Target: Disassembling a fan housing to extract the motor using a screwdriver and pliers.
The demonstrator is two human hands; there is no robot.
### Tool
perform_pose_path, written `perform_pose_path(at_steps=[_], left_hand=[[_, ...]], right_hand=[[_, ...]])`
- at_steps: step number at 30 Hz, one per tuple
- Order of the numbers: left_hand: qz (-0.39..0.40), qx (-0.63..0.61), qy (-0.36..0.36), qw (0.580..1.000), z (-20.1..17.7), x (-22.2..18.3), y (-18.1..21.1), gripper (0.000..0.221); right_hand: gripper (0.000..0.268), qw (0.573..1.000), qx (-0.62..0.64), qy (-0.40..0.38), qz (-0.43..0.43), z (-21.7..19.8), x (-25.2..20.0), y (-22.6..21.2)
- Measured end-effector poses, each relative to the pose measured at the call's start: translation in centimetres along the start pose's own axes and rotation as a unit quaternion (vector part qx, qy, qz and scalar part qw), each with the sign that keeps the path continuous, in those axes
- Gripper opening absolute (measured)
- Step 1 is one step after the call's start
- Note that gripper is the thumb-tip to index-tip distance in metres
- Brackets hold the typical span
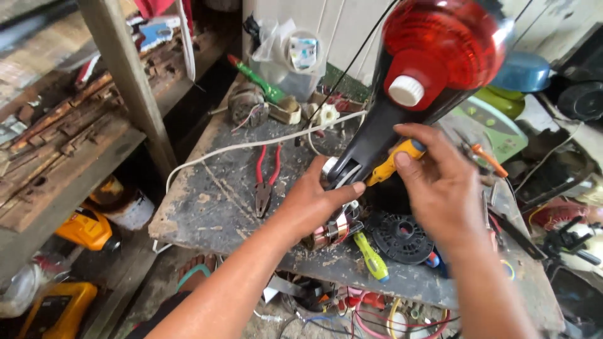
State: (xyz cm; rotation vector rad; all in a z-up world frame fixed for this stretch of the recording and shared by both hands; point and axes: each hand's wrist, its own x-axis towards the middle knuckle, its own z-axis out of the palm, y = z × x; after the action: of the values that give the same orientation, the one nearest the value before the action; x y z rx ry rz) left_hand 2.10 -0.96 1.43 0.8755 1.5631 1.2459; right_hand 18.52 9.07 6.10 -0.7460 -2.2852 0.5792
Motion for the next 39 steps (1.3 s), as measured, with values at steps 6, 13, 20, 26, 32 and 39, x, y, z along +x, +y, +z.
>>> perform_pose_path(at_steps=[6,13,20,26,32,39], left_hand=[[0.039,-0.003,0.017,0.999,0.1,-0.1,-0.6,0.094],[0.007,-0.003,0.023,1.0,0.1,0.1,-0.3,0.099],[0.026,0.008,0.039,0.999,0.0,-0.2,-0.1,0.087],[0.033,0.003,0.067,0.997,1.0,0.8,-0.5,0.056],[0.03,-0.026,0.093,0.995,1.9,0.9,-0.9,0.044],[0.042,-0.008,0.101,0.994,0.2,1.7,-1.6,0.055]], right_hand=[[0.024,0.976,0.013,0.186,-0.111,2.4,0.1,0.9],[0.03,0.955,0.277,0.056,-0.092,3.0,-0.4,0.0],[0.015,0.873,0.324,0.36,-0.06,7.7,1.0,1.9],[0.024,0.832,0.44,0.325,-0.096,8.3,1.0,0.9],[0.024,0.835,0.356,0.413,-0.067,9.4,1.5,0.3],[0.027,0.895,0.042,0.412,-0.163,8.0,1.4,2.5]])
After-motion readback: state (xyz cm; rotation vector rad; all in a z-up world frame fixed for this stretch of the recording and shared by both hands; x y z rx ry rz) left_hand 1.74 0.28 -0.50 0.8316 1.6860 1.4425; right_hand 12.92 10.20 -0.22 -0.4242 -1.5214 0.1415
